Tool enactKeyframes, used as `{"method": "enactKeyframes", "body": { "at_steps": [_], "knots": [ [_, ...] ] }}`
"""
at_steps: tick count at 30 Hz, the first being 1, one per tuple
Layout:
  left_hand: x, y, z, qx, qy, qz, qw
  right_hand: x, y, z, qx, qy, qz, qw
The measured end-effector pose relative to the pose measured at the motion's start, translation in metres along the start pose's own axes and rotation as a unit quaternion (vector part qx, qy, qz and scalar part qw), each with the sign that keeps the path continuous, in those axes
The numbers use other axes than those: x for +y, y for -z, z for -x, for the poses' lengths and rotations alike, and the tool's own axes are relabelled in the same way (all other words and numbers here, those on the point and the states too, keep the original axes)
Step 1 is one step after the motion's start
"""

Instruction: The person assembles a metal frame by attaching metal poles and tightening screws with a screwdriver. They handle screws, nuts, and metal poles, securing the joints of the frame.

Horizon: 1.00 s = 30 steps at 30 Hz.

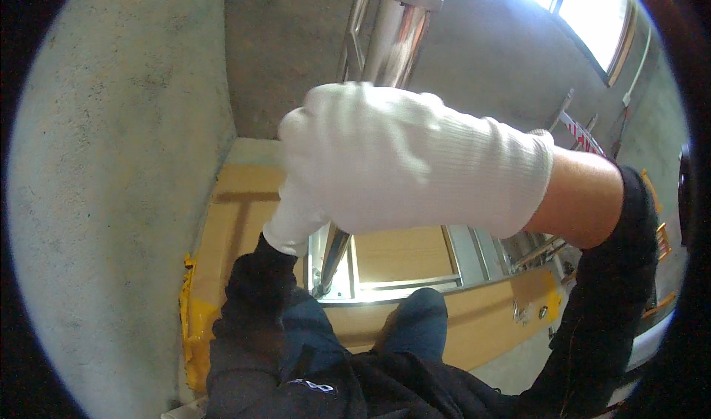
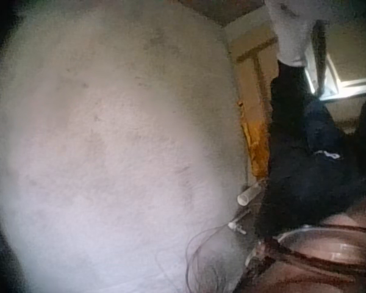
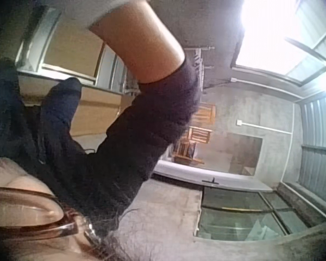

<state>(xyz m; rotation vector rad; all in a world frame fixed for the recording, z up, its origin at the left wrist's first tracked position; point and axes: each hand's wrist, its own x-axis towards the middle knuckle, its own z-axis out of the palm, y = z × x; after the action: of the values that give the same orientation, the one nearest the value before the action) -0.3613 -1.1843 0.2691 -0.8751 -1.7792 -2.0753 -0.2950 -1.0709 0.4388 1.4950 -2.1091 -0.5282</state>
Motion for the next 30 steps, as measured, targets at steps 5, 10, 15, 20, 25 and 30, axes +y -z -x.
{"method": "enactKeyframes", "body": {
  "at_steps": [5, 10, 15, 20, 25, 30],
  "knots": [
    [-0.007, -0.005, 0.017, -0.015, 0.052, 0.120, 0.991, 0.004, -0.004, 0.039, 0.048, -0.123, 0.046, 0.990],
    [-0.008, -0.013, 0.025, 0.031, 0.047, 0.140, 0.989, -0.002, -0.023, 0.065, 0.173, -0.107, 0.051, 0.978],
    [0.003, -0.012, 0.010, 0.086, -0.155, 0.041, 0.983, -0.016, -0.050, 0.092, 0.175, -0.235, -0.091, 0.952],
    [0.017, -0.009, 0.005, 0.069, -0.195, -0.062, 0.977, -0.030, -0.056, 0.106, 0.191, -0.292, -0.232, 0.908],
    [0.016, -0.017, 0.033, 0.145, -0.175, -0.075, 0.971, -0.039, -0.060, 0.104, 0.202, -0.315, -0.309, 0.874],
    [0.050, -0.019, 0.047, -0.006, -0.224, -0.157, 0.962, -0.039, -0.056, 0.104, 0.123, -0.285, -0.420, 0.853]
  ]
}}
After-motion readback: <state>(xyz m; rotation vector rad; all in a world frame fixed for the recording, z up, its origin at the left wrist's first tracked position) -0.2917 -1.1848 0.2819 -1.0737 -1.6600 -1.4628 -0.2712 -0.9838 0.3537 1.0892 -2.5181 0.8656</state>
